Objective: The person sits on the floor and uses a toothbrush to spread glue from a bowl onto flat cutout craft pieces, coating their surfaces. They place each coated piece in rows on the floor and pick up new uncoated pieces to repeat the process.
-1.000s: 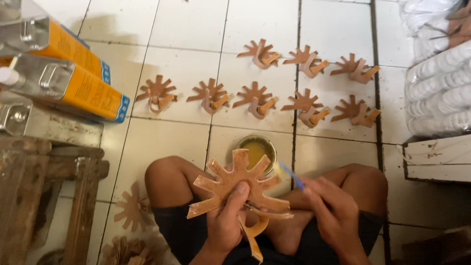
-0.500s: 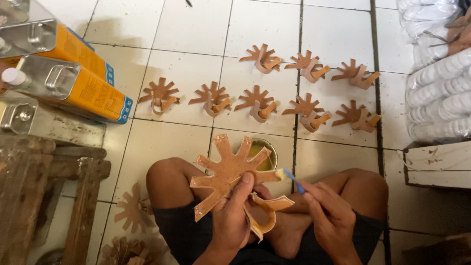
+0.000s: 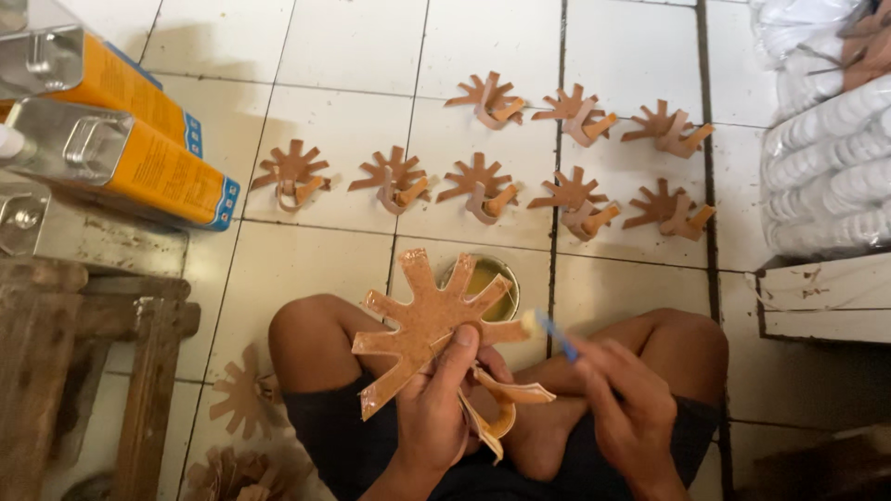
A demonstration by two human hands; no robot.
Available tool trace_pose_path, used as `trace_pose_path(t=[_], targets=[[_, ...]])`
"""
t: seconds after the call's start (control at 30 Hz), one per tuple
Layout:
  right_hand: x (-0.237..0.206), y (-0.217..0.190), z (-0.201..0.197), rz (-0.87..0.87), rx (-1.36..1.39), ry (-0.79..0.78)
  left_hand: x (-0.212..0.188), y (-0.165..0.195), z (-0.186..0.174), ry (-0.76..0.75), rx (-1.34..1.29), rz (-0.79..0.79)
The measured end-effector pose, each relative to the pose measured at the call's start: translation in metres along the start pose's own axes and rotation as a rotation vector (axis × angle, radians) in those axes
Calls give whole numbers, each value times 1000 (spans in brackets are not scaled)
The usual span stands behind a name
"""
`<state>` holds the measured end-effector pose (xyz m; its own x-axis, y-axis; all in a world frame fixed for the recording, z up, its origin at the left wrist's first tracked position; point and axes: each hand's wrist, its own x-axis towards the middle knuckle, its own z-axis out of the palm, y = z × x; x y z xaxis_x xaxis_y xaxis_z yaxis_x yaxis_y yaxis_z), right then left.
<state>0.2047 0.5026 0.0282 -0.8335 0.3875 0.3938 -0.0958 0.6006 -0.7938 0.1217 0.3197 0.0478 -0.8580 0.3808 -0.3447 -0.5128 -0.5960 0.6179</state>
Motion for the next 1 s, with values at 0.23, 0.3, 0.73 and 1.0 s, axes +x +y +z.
trace_pose_path(t=[0.23,0.3,0.73,1.0], targets=[[7,30,-4,447,333,260,1,23,-3,159,-132,-219],[1,30,-7,432,321,158,3,18,-5,210,-146,-249],[2,-16,12,140,70,-175,-3,13,-21,6,297,153],[6,-15,5,76,42,-139,4,15,-24,8,278,114]])
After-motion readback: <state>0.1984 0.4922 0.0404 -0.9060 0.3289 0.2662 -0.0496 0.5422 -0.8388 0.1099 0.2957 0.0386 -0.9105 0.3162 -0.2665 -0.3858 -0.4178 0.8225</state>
